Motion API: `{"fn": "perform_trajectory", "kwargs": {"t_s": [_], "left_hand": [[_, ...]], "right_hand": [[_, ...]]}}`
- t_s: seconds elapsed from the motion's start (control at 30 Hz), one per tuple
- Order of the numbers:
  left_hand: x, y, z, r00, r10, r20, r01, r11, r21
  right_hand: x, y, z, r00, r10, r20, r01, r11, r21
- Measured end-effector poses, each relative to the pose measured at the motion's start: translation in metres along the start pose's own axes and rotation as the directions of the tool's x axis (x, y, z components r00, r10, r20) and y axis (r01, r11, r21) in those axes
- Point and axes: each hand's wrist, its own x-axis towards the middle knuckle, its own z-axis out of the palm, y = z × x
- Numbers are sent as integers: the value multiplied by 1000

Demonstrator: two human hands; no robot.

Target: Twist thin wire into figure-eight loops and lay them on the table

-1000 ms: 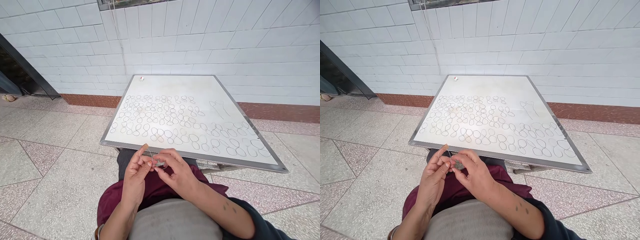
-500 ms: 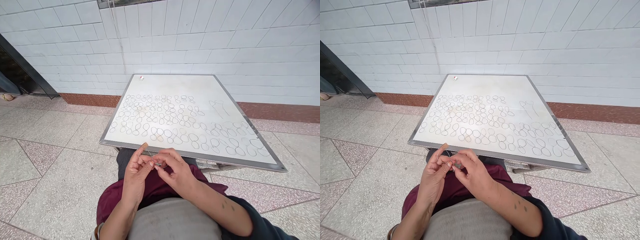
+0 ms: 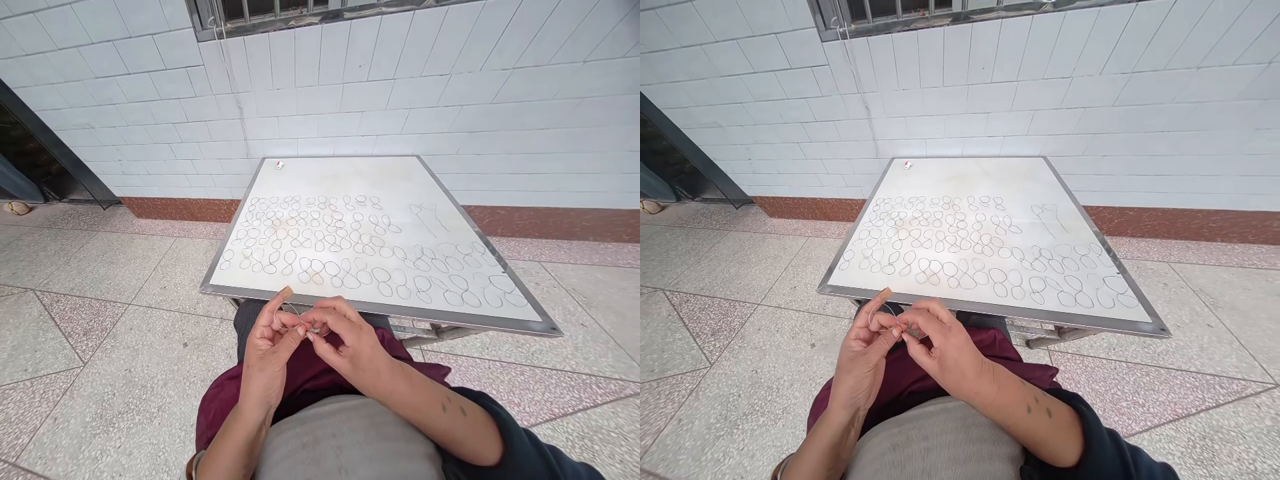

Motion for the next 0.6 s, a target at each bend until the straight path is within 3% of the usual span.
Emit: {"fn": "perform_trajectory", "kwargs": {"t_s": [0.27,0.6], "left_hand": [[-3,-2,2,999,47,-28,-47,999,-19],[-7,8,-6,997,73,24,-76,986,148]], "right_hand": [[4,-2,0,999,-49,-19,49,999,-8],[7,-9,-4,999,-29,25,30,999,-18]]}}
